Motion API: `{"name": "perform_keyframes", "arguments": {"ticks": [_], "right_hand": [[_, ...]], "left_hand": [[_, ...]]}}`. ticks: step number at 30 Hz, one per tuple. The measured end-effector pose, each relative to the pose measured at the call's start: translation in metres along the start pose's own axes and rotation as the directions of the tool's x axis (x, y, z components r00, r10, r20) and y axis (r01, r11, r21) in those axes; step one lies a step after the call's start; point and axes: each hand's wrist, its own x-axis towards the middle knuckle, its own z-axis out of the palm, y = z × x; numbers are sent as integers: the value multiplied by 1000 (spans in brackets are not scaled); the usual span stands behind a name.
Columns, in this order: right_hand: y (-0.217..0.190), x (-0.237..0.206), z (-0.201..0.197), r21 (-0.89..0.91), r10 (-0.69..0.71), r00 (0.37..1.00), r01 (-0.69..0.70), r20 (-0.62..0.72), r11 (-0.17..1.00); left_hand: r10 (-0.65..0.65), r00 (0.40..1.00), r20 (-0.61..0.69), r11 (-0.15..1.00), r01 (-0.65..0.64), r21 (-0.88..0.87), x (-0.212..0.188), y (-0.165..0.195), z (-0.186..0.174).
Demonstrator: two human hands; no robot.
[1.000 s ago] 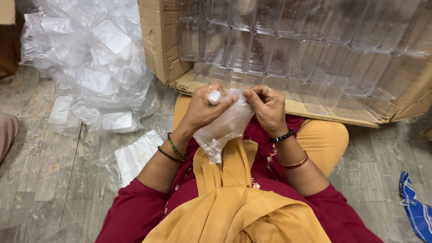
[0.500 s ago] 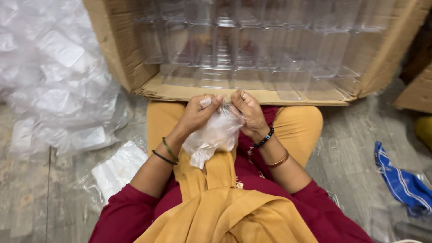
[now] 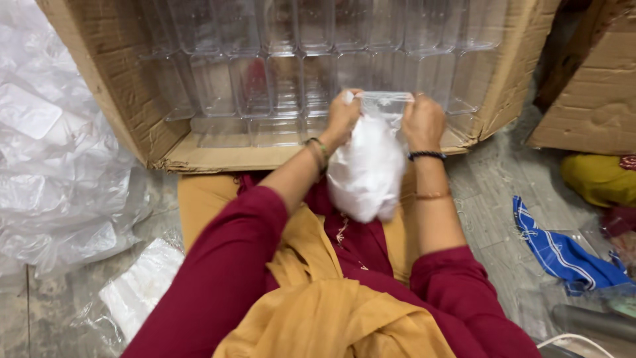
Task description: The person sits on the floor in front of an open cardboard box of clear plastic containers. They fit lids onto containers, place containers into clear plastic bags, and set the bagged containers back into the box.
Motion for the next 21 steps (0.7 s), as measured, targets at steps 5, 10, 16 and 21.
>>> {"name": "perform_keyframes", "arguments": {"ticks": [5, 10, 16, 21], "right_hand": [[12, -12, 20, 280, 287, 951, -308, 115, 909], [8, -66, 36, 732, 297, 718, -677, 630, 83], [-29, -87, 51, 676, 158, 687, -727, 710, 124], [-88, -75, 26, 760, 28, 768, -627, 640, -171]], "left_hand": [[-270, 963, 12, 959, 271, -80, -2, -14, 6], [-232, 944, 233, 920, 291, -262, -28, -19, -32], [-338, 914, 225, 765, 405, -501, -48, -37, -78], [-265, 930, 255, 861, 347, -371, -88, -2, -134]]}}
